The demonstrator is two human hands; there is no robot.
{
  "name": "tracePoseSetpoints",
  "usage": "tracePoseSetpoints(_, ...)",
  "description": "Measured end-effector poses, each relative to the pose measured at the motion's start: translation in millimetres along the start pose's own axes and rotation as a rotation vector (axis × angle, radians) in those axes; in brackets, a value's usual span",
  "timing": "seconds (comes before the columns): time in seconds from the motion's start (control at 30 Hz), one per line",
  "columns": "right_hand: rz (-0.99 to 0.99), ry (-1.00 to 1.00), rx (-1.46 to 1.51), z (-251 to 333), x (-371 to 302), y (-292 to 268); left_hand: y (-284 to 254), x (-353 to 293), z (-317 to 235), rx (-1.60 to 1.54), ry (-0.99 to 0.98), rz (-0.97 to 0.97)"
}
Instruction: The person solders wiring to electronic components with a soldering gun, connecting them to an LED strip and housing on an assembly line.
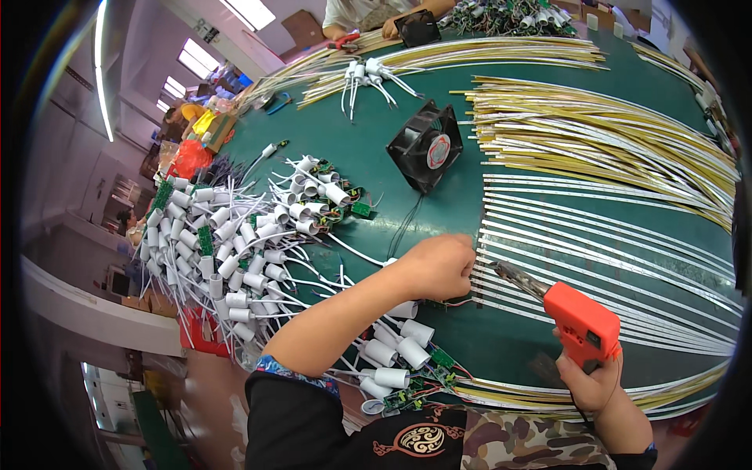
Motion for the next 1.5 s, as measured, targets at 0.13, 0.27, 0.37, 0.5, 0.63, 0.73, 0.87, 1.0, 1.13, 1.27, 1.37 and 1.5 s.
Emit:
tracePoseSetpoints(0.13, -0.027, -0.042, -0.035, -1, -3, -6, -27, -18, 10, -0.079, 0.111, -0.135)
tracePoseSetpoints(0.27, -0.053, -0.020, 0.031, -5, -4, -7, -79, -52, 70, 0.407, -0.170, -0.481)
tracePoseSetpoints(0.37, -0.019, -0.017, 0.045, -2, 0, -6, -67, -64, 120, 0.761, -0.209, -0.478)
tracePoseSetpoints(0.5, 0.019, -0.024, -0.013, 5, -1, -8, -64, -68, 132, 0.822, -0.122, -0.442)
tracePoseSetpoints(0.63, -0.052, 0.018, 0.074, 2, -4, -10, -89, -68, 100, 0.682, -0.015, -0.470)
tracePoseSetpoints(0.73, -0.106, 0.005, 0.138, -3, -7, -14, -86, -66, 90, 0.592, -0.070, -0.381)
tracePoseSetpoints(0.87, -0.075, 0.030, 0.125, 6, -4, -12, -62, -68, 105, 0.607, -0.118, -0.280)
tracePoseSetpoints(1.0, -0.175, 0.036, 0.192, 8, 0, -11, -52, -67, 100, 0.606, -0.084, -0.407)
tracePoseSetpoints(1.13, -0.183, -0.008, 0.165, 5, 0, -12, -40, -63, 102, 0.659, 0.009, -0.460)
tracePoseSetpoints(1.27, -0.204, 0.016, 0.156, 7, -2, -13, -45, -58, 88, 0.556, 0.079, -0.492)
tracePoseSetpoints(1.37, -0.169, 0.062, 0.140, 5, 1, -14, -47, -52, 96, 0.550, 0.092, -0.422)
tracePoseSetpoints(1.5, -0.201, 0.029, 0.202, 7, -3, -17, -72, -56, 76, 0.479, 0.008, -0.432)
Point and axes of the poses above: each hand's wrist, its own x-axis towards the middle knuckle, its own y-axis out of the palm, z = x × y, the point moved 5 cm from there along x, towards the middle knuckle, and after that the axes turned 5 degrees about x, right-handed, at the moved point
